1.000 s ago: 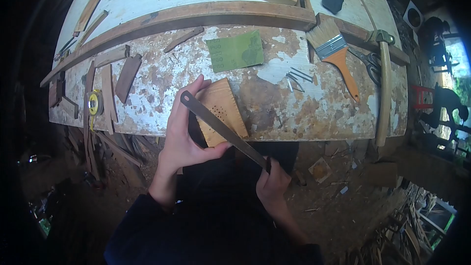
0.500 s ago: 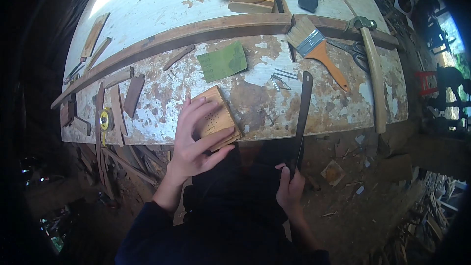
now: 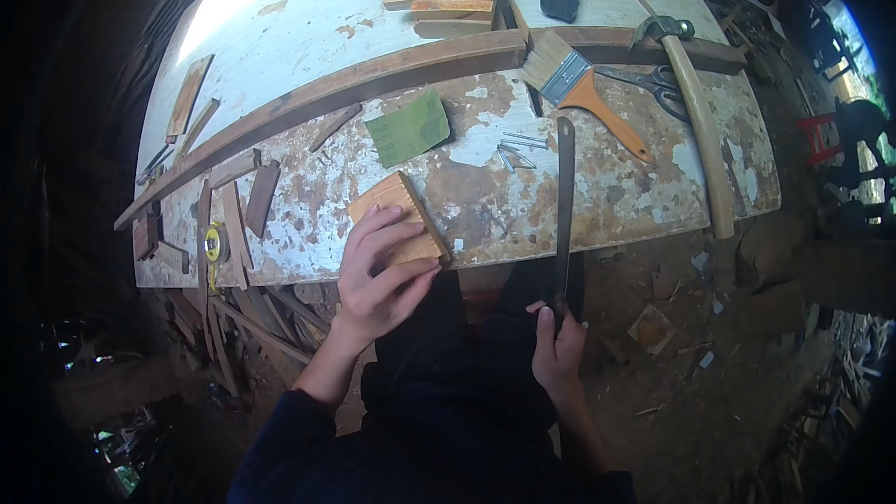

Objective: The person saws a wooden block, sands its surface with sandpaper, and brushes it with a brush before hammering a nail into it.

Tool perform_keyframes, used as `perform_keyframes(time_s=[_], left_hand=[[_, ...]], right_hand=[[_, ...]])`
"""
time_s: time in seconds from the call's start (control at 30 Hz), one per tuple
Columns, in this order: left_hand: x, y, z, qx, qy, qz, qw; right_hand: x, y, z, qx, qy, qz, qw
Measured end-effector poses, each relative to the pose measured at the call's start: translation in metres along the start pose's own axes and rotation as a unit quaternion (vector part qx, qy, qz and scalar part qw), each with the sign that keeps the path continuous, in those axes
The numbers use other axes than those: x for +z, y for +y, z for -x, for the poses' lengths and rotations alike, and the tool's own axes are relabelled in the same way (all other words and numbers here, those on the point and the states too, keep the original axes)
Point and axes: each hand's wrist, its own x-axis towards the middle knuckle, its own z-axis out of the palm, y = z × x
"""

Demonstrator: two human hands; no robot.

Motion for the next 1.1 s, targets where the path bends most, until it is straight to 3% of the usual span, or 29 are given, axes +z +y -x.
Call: perform_keyframes(time_s=[0.13, 0.4, 0.5, 0.67, 0.77, 0.87, 0.97, 1.07, 1.1], left_hand=[[-0.006, 0.003, -0.007, -0.091, 0.014, 0.008, 0.996], [-0.024, -0.008, -0.002, -0.128, -0.052, -0.089, 0.986], [-0.017, 0.007, -0.001, -0.194, -0.016, -0.139, 0.971], [-0.043, 0.004, -0.007, -0.128, -0.047, -0.160, 0.978], [-0.061, -0.016, -0.016, -0.082, -0.131, -0.065, 0.986], [-0.063, -0.029, -0.015, -0.087, -0.158, -0.025, 0.983], [-0.056, -0.032, -0.011, -0.094, -0.121, -0.021, 0.988], [-0.041, -0.010, -0.010, -0.171, -0.080, -0.133, 0.973], [-0.039, -0.009, -0.011, -0.167, -0.077, -0.098, 0.978]], right_hand=[[0.000, -0.002, -0.006, -0.010, -0.024, -0.024, 0.999], [0.017, -0.012, -0.012, -0.021, -0.082, -0.037, 0.996], [0.020, -0.010, -0.012, -0.023, -0.087, -0.037, 0.995], [0.019, -0.003, -0.011, -0.019, -0.099, -0.039, 0.994], [0.022, -0.004, -0.011, -0.017, -0.089, -0.052, 0.994], [0.023, -0.004, -0.011, -0.015, -0.098, -0.060, 0.993], [0.024, -0.005, -0.012, -0.017, -0.102, -0.059, 0.993], [0.026, -0.006, -0.011, -0.001, -0.101, -0.057, 0.993], [0.025, -0.006, -0.012, 0.006, -0.100, -0.056, 0.993]])
